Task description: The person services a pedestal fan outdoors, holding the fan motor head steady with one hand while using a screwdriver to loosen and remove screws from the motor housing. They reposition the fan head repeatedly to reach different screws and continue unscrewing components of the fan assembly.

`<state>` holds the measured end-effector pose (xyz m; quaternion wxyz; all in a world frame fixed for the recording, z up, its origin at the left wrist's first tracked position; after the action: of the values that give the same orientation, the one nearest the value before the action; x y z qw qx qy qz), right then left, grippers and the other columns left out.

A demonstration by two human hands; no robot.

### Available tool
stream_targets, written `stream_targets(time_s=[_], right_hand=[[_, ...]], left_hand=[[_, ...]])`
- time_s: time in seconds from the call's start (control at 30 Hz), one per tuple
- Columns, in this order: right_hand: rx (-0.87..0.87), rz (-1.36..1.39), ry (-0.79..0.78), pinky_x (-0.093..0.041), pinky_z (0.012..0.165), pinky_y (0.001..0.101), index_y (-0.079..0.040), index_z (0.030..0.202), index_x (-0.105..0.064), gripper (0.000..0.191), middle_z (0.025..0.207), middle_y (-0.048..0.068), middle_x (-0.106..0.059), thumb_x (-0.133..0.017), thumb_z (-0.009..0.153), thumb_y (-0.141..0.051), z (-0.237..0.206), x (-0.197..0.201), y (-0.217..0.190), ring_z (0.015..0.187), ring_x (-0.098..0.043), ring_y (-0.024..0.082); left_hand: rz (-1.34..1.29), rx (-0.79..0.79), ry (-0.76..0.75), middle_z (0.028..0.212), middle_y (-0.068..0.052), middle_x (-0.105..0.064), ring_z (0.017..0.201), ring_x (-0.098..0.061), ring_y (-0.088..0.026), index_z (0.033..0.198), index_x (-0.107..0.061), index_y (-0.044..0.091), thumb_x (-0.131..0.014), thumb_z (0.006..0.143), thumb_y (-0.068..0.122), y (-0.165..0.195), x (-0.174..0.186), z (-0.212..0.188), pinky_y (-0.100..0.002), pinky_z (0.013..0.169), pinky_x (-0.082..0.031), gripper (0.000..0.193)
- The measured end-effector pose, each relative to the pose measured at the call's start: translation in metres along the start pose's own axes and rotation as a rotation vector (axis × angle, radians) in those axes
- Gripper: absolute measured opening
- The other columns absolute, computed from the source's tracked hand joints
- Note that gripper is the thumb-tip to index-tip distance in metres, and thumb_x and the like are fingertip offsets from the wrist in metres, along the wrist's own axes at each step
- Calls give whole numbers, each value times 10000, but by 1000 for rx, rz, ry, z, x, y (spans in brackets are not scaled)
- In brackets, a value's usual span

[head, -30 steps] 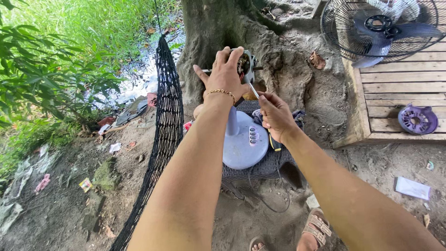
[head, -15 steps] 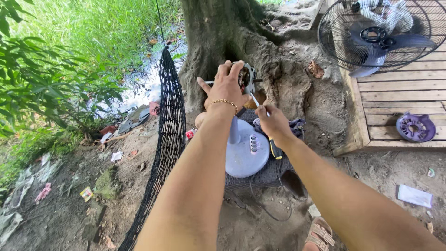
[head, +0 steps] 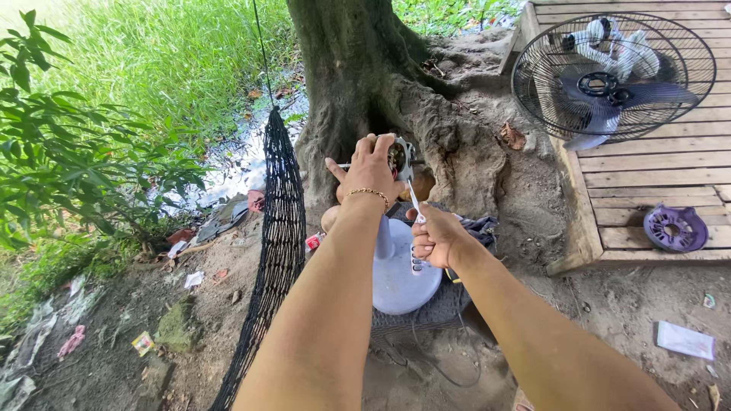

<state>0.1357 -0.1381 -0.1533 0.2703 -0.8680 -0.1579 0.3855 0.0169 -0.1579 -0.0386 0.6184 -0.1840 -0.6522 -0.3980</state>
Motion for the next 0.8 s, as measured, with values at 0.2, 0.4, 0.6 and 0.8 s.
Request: stream_targets(time_s=[0.2, 0.4, 0.6, 0.8], right_hand=[[-107, 339, -288, -216, 426, 250, -138, 955, -524, 296, 582, -62, -320, -426, 1086, -385, 6, -18, -14, 444, -208, 61], [167, 328, -45, -298, 494, 227, -207, 1223, -592, 236, 769, 41, -505, -430, 1084, -309, 5, -4, -13, 519, -293, 70], [160, 197, -204, -305, 497, 232, -220, 1282, -588, 275, 753, 7, -472, -432, 1088, -337, -14, 11, -2, 515, -302, 61], [190, 222, -64, -282, 494, 255, -209, 1228, -552, 262, 742, 20, -465, -402, 1086, -370, 1, -1, -4, 508, -285, 78]], left_hand=[[28, 13, -50, 1517, 51, -441, 1382, -494, -222, 1477, -388, 286, -922, 701, 362, 0, 10, 5, -749, 1205, -81, 945], [53, 11, -11, 1481, 46, -481, 1360, -526, -205, 1443, -429, 230, -926, 696, 357, -1, 7, 10, -751, 1204, -100, 906], [31, 34, 14, 1471, 52, -480, 1356, -521, -201, 1447, -422, 251, -924, 694, 380, -8, 1, 17, -761, 1182, -120, 914], [25, 39, 10, 1491, 63, -490, 1363, -532, -199, 1448, -449, 269, -926, 689, 379, -7, 7, 12, -758, 1206, -102, 903]])
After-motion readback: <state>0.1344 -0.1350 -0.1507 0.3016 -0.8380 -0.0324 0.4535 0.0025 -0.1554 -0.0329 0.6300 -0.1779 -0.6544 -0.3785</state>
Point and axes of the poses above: each hand's wrist, its own z-axis towards the middle knuckle, its own x-axis out of the back of the hand, y = z × x, the point moved 7 cm from there along z, towards the middle knuckle
